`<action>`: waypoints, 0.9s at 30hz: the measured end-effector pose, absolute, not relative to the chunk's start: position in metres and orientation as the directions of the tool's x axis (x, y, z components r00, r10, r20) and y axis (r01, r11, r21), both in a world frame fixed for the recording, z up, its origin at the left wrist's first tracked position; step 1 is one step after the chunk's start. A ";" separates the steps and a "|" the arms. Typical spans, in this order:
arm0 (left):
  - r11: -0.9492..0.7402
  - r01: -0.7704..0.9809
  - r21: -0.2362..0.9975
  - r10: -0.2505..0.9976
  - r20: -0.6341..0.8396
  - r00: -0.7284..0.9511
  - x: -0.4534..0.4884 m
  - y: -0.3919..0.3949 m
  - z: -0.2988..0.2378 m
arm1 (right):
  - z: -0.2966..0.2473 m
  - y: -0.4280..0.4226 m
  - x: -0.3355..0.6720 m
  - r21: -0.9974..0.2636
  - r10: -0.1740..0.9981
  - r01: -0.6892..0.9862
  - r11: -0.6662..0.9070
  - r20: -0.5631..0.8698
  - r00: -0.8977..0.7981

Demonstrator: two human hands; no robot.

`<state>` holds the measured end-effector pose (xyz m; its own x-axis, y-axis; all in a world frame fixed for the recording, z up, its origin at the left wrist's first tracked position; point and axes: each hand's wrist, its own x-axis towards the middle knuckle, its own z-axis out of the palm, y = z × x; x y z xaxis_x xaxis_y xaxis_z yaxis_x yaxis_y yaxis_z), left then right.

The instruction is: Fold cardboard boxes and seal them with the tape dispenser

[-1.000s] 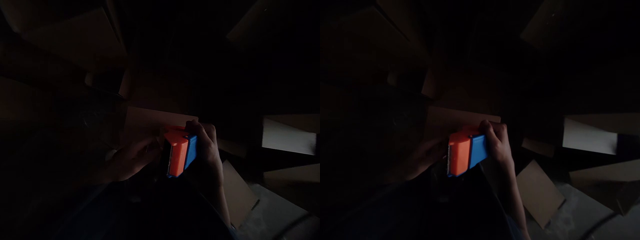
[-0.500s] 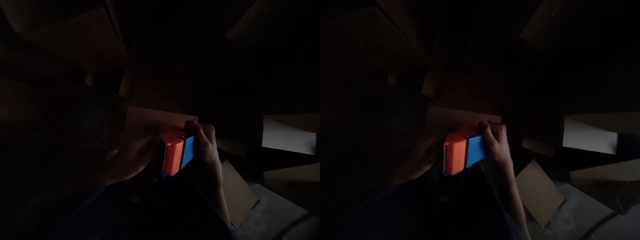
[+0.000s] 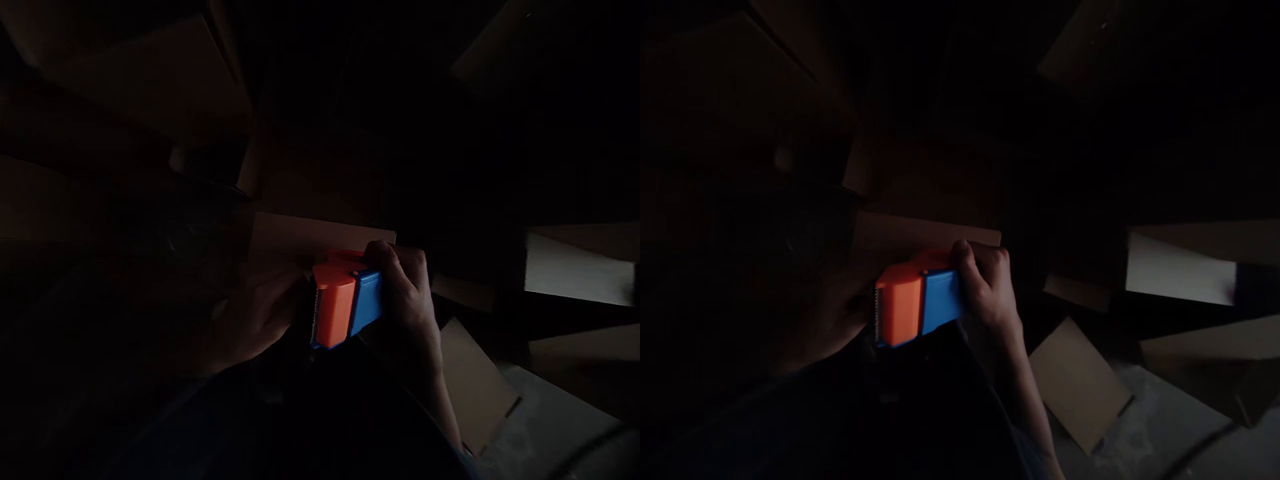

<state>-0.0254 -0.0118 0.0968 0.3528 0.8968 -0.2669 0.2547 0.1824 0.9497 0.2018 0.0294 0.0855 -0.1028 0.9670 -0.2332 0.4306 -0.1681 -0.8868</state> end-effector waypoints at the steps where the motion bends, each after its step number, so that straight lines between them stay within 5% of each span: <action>1: 0.187 0.258 0.948 0.896 -0.272 0.350 -0.026 -0.012 0.097 | 0.085 0.029 0.202 -0.886 0.967 0.433 -0.166 -0.231 -0.103; 22: 0.344 0.139 0.928 0.874 -0.371 0.312 -0.021 -0.005 0.072 | 0.086 0.032 0.203 -0.871 0.970 0.479 -0.110 -0.198 -0.138; 27: 0.393 0.069 0.917 0.867 -0.394 0.303 -0.024 0.001 0.062 | 0.093 0.035 0.204 -0.834 0.952 0.549 0.045 -0.131 -0.277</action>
<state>-0.0244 0.0008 0.0623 0.3035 0.8674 -0.3943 0.0687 0.3928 0.9171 0.2042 0.0350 0.0926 -0.2772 0.9518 -0.1313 0.5495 0.0450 -0.8343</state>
